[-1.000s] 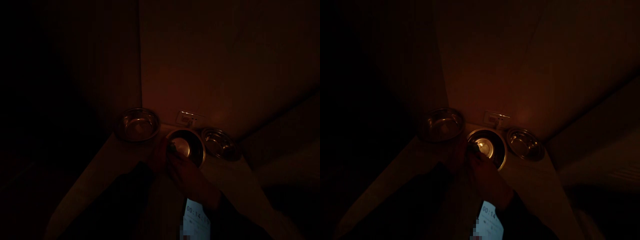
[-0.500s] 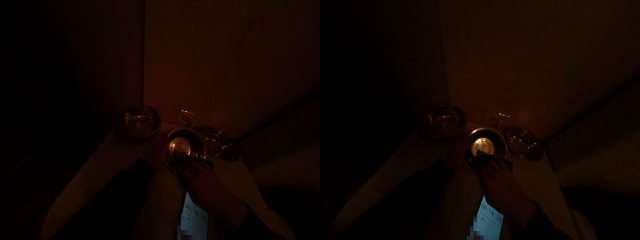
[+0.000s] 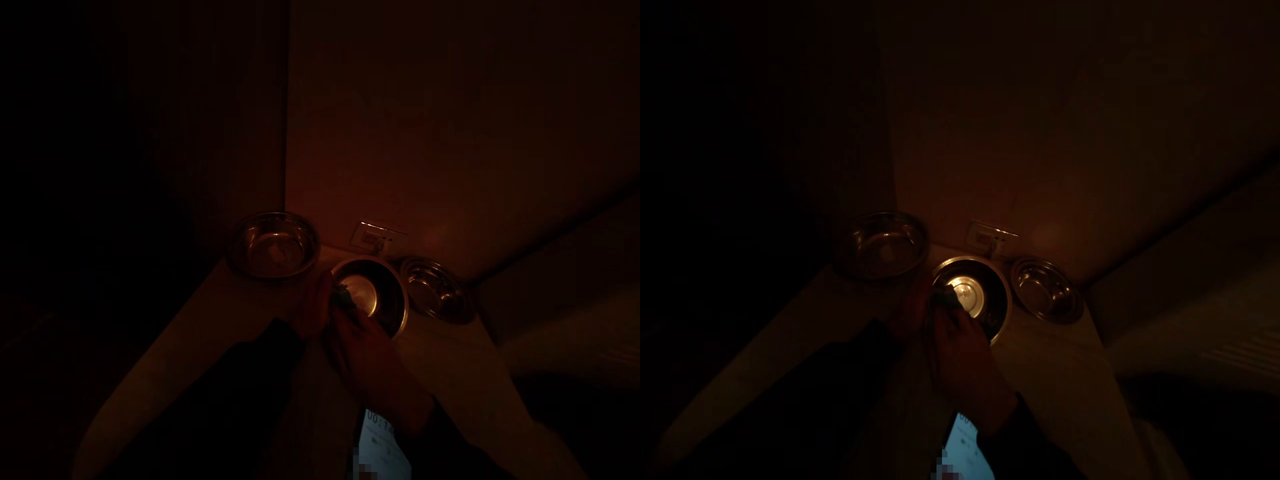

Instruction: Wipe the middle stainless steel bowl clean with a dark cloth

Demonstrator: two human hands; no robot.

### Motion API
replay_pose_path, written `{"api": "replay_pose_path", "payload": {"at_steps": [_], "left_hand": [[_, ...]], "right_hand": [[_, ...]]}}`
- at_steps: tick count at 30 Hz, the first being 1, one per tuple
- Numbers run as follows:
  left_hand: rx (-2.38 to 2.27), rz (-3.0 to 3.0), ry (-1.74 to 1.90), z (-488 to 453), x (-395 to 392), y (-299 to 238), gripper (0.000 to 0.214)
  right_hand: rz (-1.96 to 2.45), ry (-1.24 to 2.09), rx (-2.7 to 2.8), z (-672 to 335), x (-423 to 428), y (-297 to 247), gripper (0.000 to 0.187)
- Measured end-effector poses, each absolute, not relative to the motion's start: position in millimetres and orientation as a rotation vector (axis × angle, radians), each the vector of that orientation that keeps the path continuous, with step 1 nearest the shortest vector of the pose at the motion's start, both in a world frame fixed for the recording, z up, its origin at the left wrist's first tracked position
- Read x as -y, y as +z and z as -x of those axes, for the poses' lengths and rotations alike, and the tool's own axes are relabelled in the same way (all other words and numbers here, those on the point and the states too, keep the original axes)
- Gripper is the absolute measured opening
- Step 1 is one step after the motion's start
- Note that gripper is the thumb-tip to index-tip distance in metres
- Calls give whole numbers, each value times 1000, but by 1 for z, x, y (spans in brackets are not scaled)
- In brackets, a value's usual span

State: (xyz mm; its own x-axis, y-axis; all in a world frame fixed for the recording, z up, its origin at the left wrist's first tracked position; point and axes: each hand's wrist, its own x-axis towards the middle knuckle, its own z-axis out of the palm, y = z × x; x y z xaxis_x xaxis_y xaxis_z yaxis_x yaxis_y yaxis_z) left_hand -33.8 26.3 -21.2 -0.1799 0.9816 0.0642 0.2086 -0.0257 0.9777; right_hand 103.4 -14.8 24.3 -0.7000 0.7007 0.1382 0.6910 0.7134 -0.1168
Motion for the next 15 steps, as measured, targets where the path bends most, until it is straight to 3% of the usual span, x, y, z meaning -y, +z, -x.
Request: {"api": "replay_pose_path", "payload": {"at_steps": [8, 15], "left_hand": [[-1349, -1200, 1327, 29, -25, -9, 50], [-1379, -1231, 1313, 30, -23, -8, 49]], "right_hand": [[1067, 20, 2923, -146, 18, 35, 32], [1081, 262, 2769, -115, 13, 35, 37]]}}
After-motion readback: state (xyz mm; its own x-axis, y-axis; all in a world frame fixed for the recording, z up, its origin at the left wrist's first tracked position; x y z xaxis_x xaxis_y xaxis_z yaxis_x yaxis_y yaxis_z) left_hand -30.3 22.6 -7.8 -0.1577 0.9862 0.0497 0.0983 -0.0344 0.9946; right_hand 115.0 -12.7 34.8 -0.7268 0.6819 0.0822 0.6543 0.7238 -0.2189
